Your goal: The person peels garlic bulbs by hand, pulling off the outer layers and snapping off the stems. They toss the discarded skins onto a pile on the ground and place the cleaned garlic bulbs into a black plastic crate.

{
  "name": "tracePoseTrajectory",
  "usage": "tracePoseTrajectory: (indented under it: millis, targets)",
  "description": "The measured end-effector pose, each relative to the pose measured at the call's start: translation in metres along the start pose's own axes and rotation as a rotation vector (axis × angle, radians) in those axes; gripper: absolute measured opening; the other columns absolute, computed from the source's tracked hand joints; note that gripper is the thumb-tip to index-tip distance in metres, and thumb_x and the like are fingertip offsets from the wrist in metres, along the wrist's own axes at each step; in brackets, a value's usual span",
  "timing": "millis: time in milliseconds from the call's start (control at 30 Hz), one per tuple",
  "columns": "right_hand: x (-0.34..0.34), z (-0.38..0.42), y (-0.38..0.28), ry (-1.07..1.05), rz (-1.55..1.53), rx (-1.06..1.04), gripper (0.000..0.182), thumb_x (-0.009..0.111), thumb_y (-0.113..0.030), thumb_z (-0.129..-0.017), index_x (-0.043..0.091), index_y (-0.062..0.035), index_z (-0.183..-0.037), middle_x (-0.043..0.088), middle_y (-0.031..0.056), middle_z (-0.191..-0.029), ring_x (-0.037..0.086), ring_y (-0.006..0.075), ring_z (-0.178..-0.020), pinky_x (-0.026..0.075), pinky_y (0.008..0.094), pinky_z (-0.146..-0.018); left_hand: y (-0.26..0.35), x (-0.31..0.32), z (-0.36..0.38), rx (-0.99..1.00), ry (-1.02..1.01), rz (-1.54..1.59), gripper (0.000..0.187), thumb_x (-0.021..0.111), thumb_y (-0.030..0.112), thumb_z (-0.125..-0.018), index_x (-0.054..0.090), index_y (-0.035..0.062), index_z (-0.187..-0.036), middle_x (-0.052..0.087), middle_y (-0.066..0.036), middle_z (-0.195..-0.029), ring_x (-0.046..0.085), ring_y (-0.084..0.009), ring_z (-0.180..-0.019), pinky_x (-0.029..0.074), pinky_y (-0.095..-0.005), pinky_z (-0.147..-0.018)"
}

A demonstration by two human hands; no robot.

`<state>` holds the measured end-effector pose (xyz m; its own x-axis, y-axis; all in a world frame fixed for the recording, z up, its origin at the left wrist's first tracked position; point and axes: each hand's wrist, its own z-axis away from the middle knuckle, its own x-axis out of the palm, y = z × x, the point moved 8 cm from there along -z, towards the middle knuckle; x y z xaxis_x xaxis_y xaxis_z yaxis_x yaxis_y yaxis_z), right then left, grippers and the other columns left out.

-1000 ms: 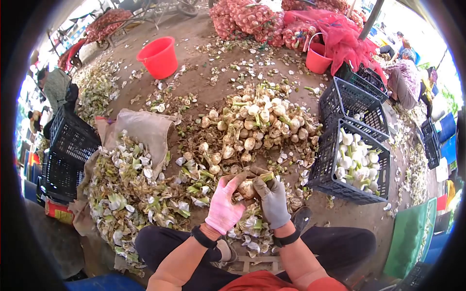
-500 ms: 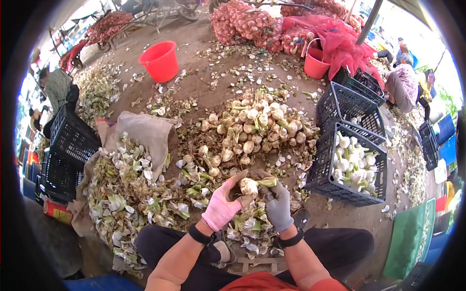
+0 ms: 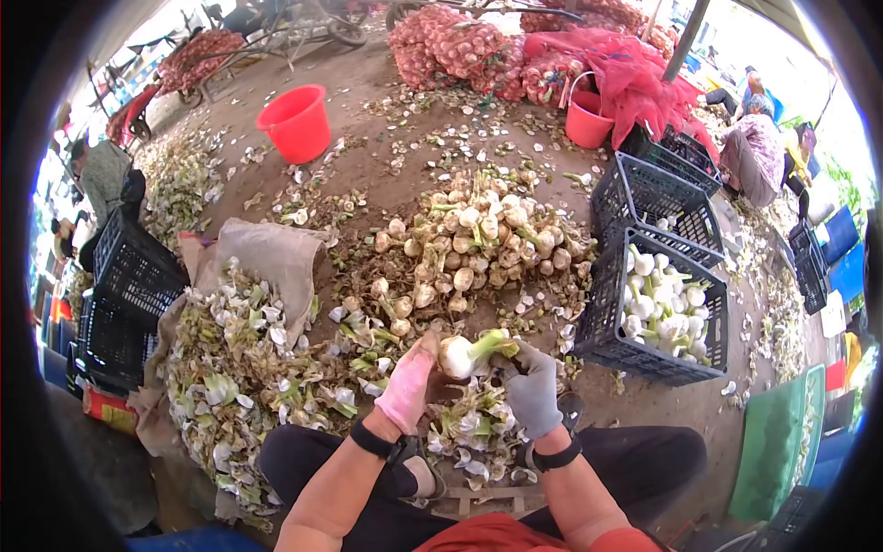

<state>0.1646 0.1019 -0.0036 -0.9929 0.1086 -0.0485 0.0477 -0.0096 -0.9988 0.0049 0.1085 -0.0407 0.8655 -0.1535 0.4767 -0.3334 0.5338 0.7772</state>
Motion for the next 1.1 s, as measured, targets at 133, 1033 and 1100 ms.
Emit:
tracePoseTrajectory:
  millis: [133, 1033, 1100]
  targets:
    - [0.002, -0.002, 0.002, -0.048, -0.003, 0.041, 0.03, 0.049, 0.015, -0.086, 0.065, 0.0023, -0.108, 0.067, 0.0013, -0.092, 0.059, 0.0054, -0.081, 0.048, 0.0209, -0.07, 0.022, 0.011, 0.007, 0.409, 0.076, -0.264, 0.058, 0.071, 0.023, -0.087, 0.041, 0.0044, -0.134, 0.058, -0.007, -0.119, 0.059, -0.0174, -0.105, 0.05, -0.029, -0.089]
    - [-0.01, -0.003, -0.037, -0.126, 0.448, -0.182, 0.029, 0.063, 0.002, -0.072, 0.069, -0.0061, -0.099, 0.068, 0.0138, -0.088, 0.066, 0.0283, -0.075, 0.05, 0.0352, -0.066, 0.003, 0.032, 0.005, 0.13, -0.12, 0.122, 0.078, 0.084, 0.03, -0.072, 0.045, 0.0018, -0.133, 0.061, -0.01, -0.116, 0.062, -0.0206, -0.105, 0.053, -0.0353, -0.091]
    - [-0.007, -0.002, -0.046, -0.092, 0.581, -0.247, 0.026, 0.066, 0.004, -0.072, 0.067, -0.0021, -0.097, 0.067, 0.0151, -0.081, 0.066, 0.0239, -0.072, 0.049, 0.0318, -0.064, 0.001, 0.029, 0.005, 0.137, -0.108, 0.123, 0.077, 0.083, 0.031, -0.073, 0.044, 0.0024, -0.134, 0.061, -0.01, -0.116, 0.062, -0.0206, -0.105, 0.054, -0.0357, -0.089]
